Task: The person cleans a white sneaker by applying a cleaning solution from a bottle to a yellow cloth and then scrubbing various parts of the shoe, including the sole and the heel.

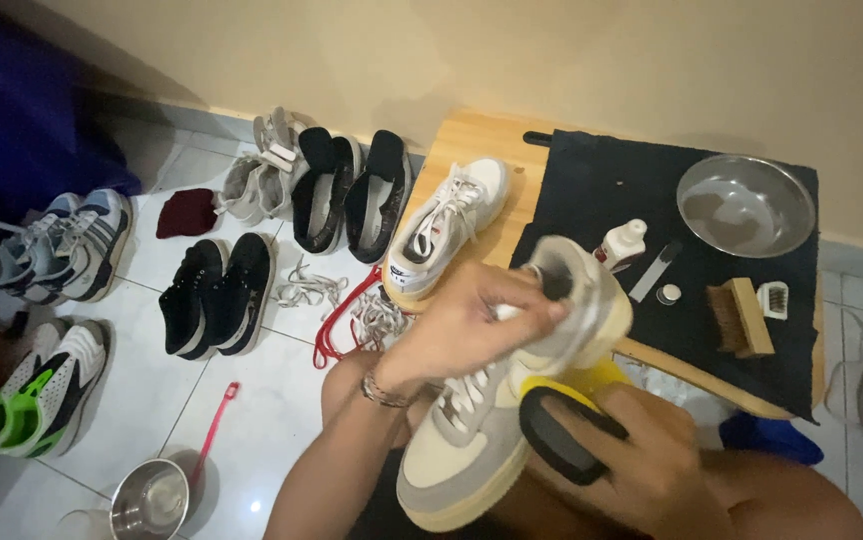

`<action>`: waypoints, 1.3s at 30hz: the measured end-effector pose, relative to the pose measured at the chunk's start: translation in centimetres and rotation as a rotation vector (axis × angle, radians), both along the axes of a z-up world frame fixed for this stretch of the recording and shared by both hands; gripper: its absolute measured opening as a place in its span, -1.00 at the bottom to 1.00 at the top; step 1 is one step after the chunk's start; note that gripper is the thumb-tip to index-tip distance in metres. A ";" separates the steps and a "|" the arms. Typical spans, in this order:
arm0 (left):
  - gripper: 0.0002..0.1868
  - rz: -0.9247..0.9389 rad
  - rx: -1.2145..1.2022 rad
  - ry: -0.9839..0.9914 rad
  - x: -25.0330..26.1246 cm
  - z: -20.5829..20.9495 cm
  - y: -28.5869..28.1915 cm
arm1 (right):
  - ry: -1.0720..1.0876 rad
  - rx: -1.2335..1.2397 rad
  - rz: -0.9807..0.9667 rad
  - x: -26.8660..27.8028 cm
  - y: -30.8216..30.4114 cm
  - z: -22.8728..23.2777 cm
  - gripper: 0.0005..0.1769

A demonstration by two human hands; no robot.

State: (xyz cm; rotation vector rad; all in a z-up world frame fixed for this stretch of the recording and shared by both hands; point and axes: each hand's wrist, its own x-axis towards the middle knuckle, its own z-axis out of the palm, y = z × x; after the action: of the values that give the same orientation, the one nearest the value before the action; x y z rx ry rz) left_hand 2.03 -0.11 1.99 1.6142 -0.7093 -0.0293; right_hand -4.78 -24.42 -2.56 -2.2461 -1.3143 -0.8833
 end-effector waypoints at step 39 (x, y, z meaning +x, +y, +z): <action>-0.45 -0.165 -0.199 0.020 -1.8 -0.9 0.7 | 0.025 -0.058 0.139 -0.3 -2.8 -1.8 -0.71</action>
State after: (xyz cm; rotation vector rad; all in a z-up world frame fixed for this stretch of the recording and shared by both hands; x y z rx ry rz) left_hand 0.27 0.54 1.11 1.3619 -0.8033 -0.0914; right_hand -5.04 -27.24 -4.32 -2.1703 -1.4822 -0.7748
